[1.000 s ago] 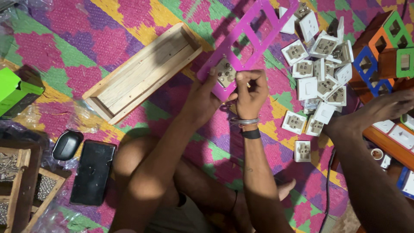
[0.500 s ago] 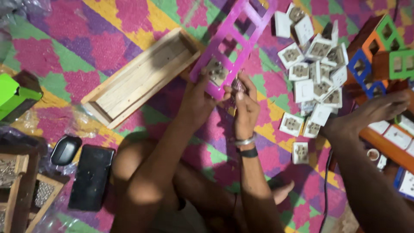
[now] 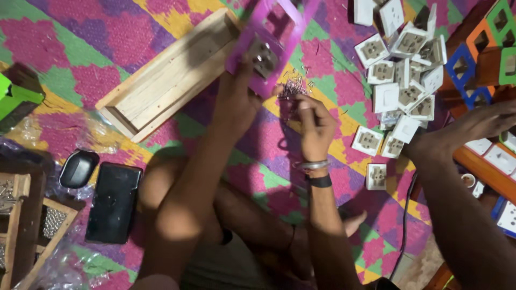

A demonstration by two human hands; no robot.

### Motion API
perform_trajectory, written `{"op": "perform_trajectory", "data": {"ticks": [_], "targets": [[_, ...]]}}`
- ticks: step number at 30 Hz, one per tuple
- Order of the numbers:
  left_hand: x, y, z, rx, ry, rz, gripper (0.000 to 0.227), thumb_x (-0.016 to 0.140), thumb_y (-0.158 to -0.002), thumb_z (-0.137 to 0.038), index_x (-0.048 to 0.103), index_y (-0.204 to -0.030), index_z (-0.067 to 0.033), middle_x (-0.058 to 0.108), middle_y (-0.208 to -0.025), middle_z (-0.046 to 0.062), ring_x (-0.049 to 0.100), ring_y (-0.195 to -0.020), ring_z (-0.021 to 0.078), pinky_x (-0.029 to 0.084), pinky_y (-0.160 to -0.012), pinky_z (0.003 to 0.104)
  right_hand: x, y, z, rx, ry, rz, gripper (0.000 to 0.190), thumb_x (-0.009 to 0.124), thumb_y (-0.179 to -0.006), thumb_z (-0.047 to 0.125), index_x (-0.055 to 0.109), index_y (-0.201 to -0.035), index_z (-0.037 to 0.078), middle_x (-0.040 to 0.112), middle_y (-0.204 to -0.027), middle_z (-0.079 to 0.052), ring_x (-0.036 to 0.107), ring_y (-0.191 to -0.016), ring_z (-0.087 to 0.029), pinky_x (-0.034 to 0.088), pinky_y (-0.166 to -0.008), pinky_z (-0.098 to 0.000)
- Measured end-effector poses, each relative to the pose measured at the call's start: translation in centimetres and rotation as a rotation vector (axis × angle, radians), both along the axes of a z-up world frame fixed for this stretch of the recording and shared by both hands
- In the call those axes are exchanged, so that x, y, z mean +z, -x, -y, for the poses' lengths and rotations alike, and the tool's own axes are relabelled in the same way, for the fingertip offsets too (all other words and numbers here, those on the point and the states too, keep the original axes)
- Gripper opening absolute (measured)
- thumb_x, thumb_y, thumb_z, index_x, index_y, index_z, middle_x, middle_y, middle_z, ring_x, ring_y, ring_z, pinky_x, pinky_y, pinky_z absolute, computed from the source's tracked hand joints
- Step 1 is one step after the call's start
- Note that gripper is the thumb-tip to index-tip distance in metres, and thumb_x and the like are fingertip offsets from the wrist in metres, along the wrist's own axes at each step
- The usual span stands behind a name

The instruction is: The person sits on the floor assembling electrical socket strips. They insert metal screws into the back of the sockets and secure them by hand, then attach white plastic covers to the colored frames. The person handles multiple socket units and a pile of screws on a patterned mat.

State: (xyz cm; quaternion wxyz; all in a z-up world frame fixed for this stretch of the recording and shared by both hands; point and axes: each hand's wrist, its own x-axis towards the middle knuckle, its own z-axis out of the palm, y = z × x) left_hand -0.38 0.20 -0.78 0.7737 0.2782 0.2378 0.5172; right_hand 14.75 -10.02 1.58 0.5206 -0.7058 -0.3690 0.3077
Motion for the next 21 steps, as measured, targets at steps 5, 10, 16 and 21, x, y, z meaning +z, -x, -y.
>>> {"op": "perform_trajectory", "data": {"ticks": [5,10,16,21], "targets": [[0.8,1.5,-0.8,-0.021,0.232,0.309,0.045,0.058,-0.108,-0.027,0.044,-0.146,-0.0099,0.059,-0.132,0.010,0.064,-0.118,0.0230,0.061,-0.102,0.051,-3.4,0.1,-0.3,0.106,0.110,0.584,0.012,0.073,-0.092,0.013,0.077,-0.098,0.003,0.071,-0.086,-0.014,0.070,-0.076,-0.027,0.055,-0.069,-0.0388],[0.9,1.5,-0.7,-0.005,0.245,0.313,0.040,0.059,-0.109,-0.023,0.046,-0.145,-0.0092,0.060,-0.130,0.009,0.063,-0.118,0.0224,0.060,-0.102,0.052,-3.7,0.4,-2.7,0.174,0.031,0.816,0.009,0.076,-0.090,0.012,0.077,-0.097,0.007,0.067,-0.089,-0.014,0.067,-0.082,-0.033,0.053,-0.073,-0.0437],[0.1,1.4,-0.8,0.007,0.278,0.312,0.040,0.059,-0.108,-0.021,0.047,-0.145,-0.0094,0.060,-0.130,0.009,0.062,-0.117,0.0232,0.060,-0.101,0.051,-4.3,1.1,-3.5,0.217,0.100,1.036,0.008,0.076,-0.086,0.014,0.077,-0.092,0.009,0.066,-0.087,-0.012,0.065,-0.084,-0.036,0.052,-0.069,-0.0468],[0.9,1.4,-0.4,0.080,-0.075,-0.059,0.045,0.060,-0.108,-0.023,0.044,-0.148,-0.0100,0.053,-0.137,0.011,0.060,-0.121,0.0231,0.060,-0.101,0.046,-4.3,0.1,-3.9,0.185,-0.139,0.854,0.003,0.069,-0.093,0.011,0.068,-0.094,0.008,0.069,-0.094,-0.010,0.067,-0.087,-0.030,0.055,-0.076,-0.0410]]}}
